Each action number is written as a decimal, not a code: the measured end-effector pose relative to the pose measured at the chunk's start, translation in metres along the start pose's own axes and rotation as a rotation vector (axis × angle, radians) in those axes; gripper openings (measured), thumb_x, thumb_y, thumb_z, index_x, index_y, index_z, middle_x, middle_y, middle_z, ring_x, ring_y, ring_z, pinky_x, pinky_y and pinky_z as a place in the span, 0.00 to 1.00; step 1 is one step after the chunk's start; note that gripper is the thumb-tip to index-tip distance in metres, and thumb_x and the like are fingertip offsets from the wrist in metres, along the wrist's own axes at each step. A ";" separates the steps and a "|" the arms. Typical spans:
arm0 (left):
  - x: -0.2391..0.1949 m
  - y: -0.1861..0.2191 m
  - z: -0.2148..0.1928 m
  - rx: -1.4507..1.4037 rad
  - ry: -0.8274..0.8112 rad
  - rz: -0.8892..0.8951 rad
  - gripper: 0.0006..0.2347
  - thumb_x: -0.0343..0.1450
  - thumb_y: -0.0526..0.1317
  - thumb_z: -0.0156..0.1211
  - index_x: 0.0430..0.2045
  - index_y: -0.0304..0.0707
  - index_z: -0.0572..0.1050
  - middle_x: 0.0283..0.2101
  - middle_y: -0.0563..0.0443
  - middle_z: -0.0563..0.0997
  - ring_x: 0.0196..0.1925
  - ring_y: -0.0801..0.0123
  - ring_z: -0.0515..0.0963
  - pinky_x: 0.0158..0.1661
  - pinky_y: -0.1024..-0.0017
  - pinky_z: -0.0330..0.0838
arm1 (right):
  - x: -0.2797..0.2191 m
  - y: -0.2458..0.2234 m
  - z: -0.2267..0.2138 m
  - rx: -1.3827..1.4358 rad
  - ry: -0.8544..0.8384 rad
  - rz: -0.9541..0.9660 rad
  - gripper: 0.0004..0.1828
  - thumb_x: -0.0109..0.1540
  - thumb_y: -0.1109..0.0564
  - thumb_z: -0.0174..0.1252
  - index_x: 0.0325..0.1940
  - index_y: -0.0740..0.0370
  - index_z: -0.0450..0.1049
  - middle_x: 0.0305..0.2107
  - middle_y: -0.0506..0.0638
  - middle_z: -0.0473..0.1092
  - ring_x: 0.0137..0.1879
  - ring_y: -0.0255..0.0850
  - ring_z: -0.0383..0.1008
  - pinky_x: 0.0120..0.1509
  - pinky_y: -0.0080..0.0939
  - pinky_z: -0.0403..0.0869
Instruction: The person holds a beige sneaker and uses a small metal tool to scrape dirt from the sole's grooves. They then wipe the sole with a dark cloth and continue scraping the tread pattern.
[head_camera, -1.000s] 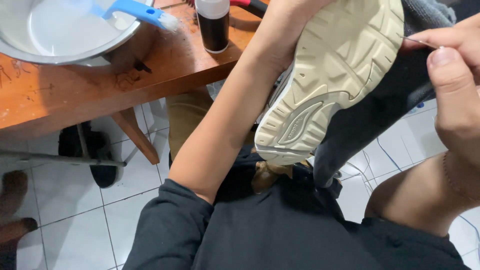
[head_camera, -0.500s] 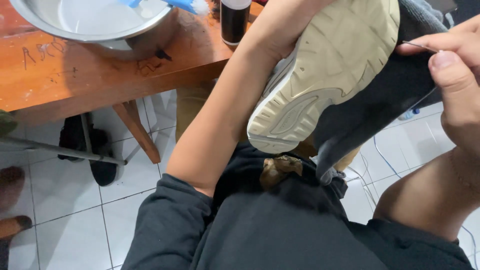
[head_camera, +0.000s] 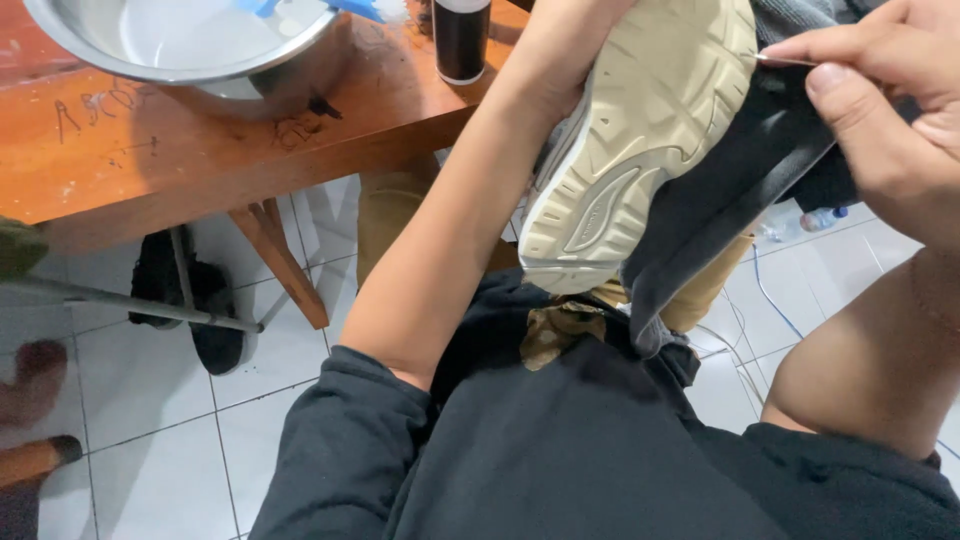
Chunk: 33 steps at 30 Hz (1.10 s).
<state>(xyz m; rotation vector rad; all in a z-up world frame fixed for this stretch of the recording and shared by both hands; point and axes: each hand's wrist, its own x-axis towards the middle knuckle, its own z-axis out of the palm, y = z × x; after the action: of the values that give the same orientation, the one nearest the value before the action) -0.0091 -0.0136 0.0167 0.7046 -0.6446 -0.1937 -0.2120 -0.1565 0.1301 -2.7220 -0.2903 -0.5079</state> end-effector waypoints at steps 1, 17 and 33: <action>0.002 0.002 0.002 0.006 0.001 0.007 0.15 0.59 0.40 0.75 0.31 0.38 0.74 0.33 0.49 0.78 0.34 0.66 0.79 0.33 0.64 0.78 | 0.000 0.005 0.000 0.012 0.014 0.009 0.16 0.85 0.70 0.49 0.73 0.77 0.79 0.49 0.61 0.65 0.58 0.50 0.63 0.60 0.46 0.61; -0.002 0.043 0.042 -0.149 -0.119 -0.163 0.10 0.62 0.35 0.64 0.29 0.23 0.84 0.27 0.41 0.85 0.28 0.63 0.81 0.30 0.69 0.74 | -0.010 -0.040 -0.003 -0.120 0.047 0.077 0.14 0.78 0.60 0.46 0.58 0.66 0.77 0.42 0.53 0.72 0.51 0.52 0.63 0.61 0.52 0.63; 0.005 0.028 0.008 -0.065 -0.079 0.035 0.14 0.62 0.39 0.72 0.35 0.38 0.72 0.35 0.47 0.76 0.36 0.62 0.78 0.35 0.60 0.75 | -0.031 -0.012 0.039 0.259 0.337 0.139 0.11 0.74 0.76 0.50 0.50 0.67 0.74 0.47 0.56 0.59 0.53 0.42 0.56 0.59 0.37 0.58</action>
<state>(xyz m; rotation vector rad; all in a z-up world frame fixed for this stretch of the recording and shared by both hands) -0.0111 0.0018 0.0420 0.6249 -0.7224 -0.2102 -0.2318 -0.1349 0.0879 -2.3380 -0.0708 -0.8127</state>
